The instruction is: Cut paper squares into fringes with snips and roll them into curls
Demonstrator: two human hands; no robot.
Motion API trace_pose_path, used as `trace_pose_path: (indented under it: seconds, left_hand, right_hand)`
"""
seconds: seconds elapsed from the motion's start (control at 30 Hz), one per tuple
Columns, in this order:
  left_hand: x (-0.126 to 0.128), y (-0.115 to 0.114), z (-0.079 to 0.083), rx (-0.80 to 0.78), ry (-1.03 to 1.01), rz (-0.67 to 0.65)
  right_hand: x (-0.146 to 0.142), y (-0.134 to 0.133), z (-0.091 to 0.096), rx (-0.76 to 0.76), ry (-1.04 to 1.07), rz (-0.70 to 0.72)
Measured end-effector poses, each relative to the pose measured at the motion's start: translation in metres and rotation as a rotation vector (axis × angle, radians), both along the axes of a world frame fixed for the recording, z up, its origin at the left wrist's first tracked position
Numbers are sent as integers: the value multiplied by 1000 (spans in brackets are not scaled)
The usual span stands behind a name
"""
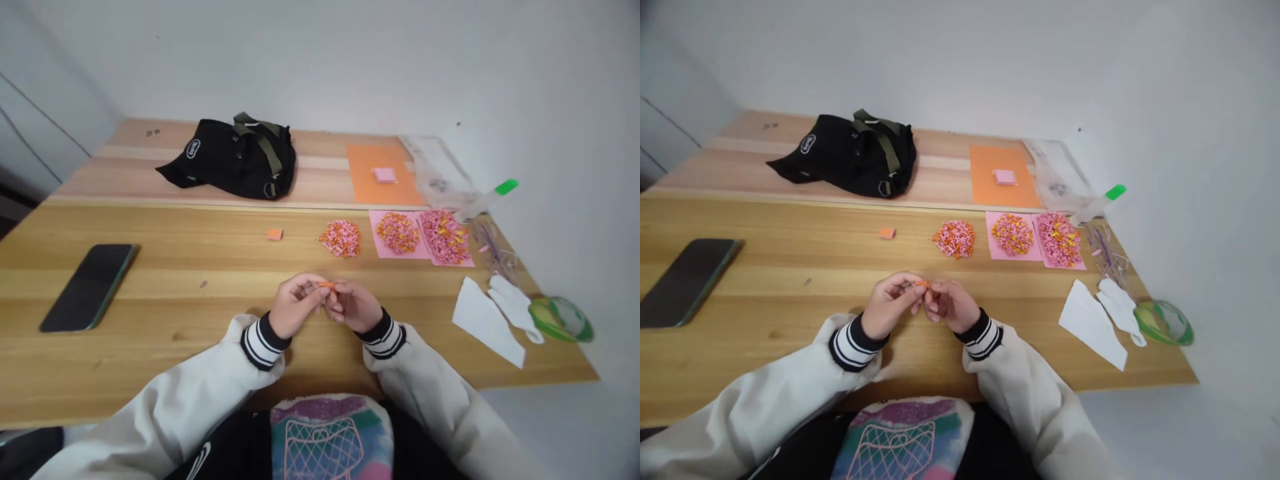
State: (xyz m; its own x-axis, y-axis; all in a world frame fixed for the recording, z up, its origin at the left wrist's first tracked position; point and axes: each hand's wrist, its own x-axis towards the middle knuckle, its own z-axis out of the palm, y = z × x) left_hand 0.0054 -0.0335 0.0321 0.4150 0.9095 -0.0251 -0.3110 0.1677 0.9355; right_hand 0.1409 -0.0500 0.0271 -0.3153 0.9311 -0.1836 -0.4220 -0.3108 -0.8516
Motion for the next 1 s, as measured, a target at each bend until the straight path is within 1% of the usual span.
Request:
trace_pose_path:
  seconds: [0.07,0.23,0.33,0.53,0.7,0.77,0.83,0.93,1.0]
  left_hand:
    - [1,0,0,-34,26,47]
    - [3,4,-3,-69,66,200]
    - [3,7,-5,-66,85,249]
    - [2,8,-7,6,82,284]
    - [-1,5,-10,22,153,253]
    - [-2,3,-10,17,173,228]
    - [-4,1,-8,-23,163,178]
    - [-5,0,-3,-82,191,108]
    - [-8,1,0,-60,277,84]
  right_hand:
    - [0,-2,-4,19,-68,-67]
    - [2,-5,-9,148,-283,-357]
    - [2,-7,-6,245,-419,-438]
    - [1,-10,-4,412,-630,-500]
    - [1,-13,-3,461,-706,-545]
    - [1,-15,-1,451,-725,-557]
    - [1,-16,3,465,-764,-553]
    - [2,-15,9,600,-871,-511]
    - [3,-13,11,680,-917,-474]
